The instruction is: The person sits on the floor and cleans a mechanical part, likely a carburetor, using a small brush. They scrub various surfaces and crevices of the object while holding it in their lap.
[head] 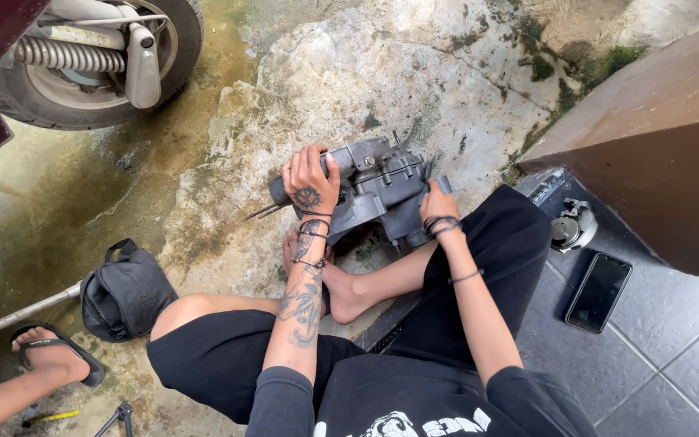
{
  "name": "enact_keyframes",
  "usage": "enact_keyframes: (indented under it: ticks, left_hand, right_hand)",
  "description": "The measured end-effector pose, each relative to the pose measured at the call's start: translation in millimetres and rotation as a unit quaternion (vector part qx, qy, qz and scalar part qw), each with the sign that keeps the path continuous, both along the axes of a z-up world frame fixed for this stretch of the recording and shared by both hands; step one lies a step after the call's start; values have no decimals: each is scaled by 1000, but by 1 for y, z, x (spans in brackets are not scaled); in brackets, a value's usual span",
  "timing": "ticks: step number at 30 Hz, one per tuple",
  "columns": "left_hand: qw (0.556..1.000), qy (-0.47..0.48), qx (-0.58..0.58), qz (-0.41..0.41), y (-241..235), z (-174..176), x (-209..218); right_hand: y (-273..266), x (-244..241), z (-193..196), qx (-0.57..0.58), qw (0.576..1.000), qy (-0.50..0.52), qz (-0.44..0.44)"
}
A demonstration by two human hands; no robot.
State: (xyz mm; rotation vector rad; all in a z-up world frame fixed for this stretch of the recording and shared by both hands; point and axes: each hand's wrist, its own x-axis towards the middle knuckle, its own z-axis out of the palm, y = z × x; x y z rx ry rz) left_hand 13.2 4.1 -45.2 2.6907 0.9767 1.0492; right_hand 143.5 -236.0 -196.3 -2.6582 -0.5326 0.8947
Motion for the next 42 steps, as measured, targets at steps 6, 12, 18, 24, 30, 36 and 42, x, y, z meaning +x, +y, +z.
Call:
enact_keyframes:
  ticks: [6, 12, 18, 24, 30, 36, 42]
  left_hand:
    - [1000, -11, 1, 3, -1, -1, 0]
    - [1000, -17, 2, 6, 1, 1, 3]
    - [1000, -2, 1, 2, 2, -2, 0]
    - [1000, -5, 7, 3, 4, -3, 0]
    - [1000, -13, 7, 2, 0, 0, 1]
    - [1000, -1, 3, -2, -1, 2, -1]
    - [1000, 2, -6, -3, -5, 3, -3]
  right_hand:
    - [-5, 41, -60, -47, 997, 11, 52]
    - [19, 10, 88, -38, 994, 56, 80]
    - [35, 15, 107, -5, 996, 82, 34]
    - [0, -21, 102, 74, 994, 82, 15]
    - [13, -25, 103, 175, 978, 85, -74]
    - [9, -3, 73, 177, 976, 101, -79]
    - [-15, -42, 112, 112, 987, 117, -26]
